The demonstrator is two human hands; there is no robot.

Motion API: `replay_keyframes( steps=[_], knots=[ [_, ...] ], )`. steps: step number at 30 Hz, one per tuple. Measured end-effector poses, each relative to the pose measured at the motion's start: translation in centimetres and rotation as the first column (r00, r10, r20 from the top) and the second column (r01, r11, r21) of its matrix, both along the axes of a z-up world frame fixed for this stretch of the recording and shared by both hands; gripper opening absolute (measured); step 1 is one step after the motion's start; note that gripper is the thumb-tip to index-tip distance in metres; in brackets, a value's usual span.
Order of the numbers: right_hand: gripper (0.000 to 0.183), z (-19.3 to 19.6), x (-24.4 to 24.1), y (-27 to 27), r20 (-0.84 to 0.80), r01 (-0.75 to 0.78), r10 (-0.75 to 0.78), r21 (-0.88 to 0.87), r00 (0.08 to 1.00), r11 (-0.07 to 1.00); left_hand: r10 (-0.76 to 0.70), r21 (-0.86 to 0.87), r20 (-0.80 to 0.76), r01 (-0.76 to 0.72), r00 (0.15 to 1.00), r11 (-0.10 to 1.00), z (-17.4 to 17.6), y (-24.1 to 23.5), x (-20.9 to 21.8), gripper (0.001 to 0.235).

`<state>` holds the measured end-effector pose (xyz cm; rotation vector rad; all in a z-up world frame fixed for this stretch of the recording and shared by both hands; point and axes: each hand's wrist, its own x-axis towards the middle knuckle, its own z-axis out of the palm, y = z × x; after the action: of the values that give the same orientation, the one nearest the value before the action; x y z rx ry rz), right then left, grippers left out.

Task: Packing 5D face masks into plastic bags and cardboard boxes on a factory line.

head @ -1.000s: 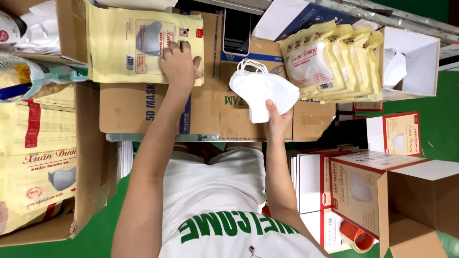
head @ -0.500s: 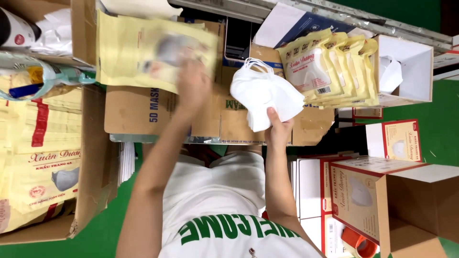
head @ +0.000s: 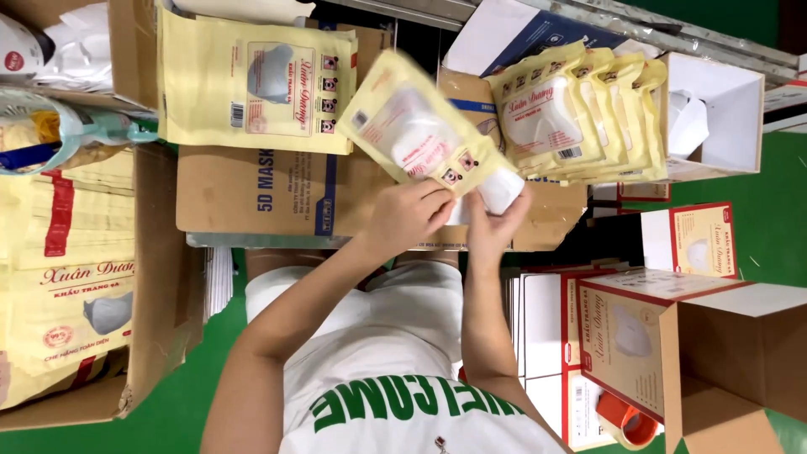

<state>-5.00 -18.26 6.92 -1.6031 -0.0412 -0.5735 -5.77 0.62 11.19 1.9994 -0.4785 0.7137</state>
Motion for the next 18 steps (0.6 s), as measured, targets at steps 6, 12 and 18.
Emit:
replay_keyframes(
  steps=[6,12,18],
  knots=[
    [0.044,-0.4,-1.6,-5.5,-0.129,-0.195,0.169,-0.219,0.977,0.956,0.095,0.315,0.25,-0.174,0.963,0.933,10.2,4.4,2.0,0.05],
    [0.059,6.8,-0.5,-3.4,-0.127,-0.41,0.402,-0.044,0.907,0.911,-0.296,0.321,-0.429,0.451,0.853,0.833,5.1,3.8,3.7,0.03],
    [0.066,-0.1,-0.6,-6.4,-0.259,-0.636,0.679,0.238,0.687,0.734,-0.268,0.199,-0.569,0.447,0.777,0.872,5.4,4.5,4.5,0.029]
  ],
)
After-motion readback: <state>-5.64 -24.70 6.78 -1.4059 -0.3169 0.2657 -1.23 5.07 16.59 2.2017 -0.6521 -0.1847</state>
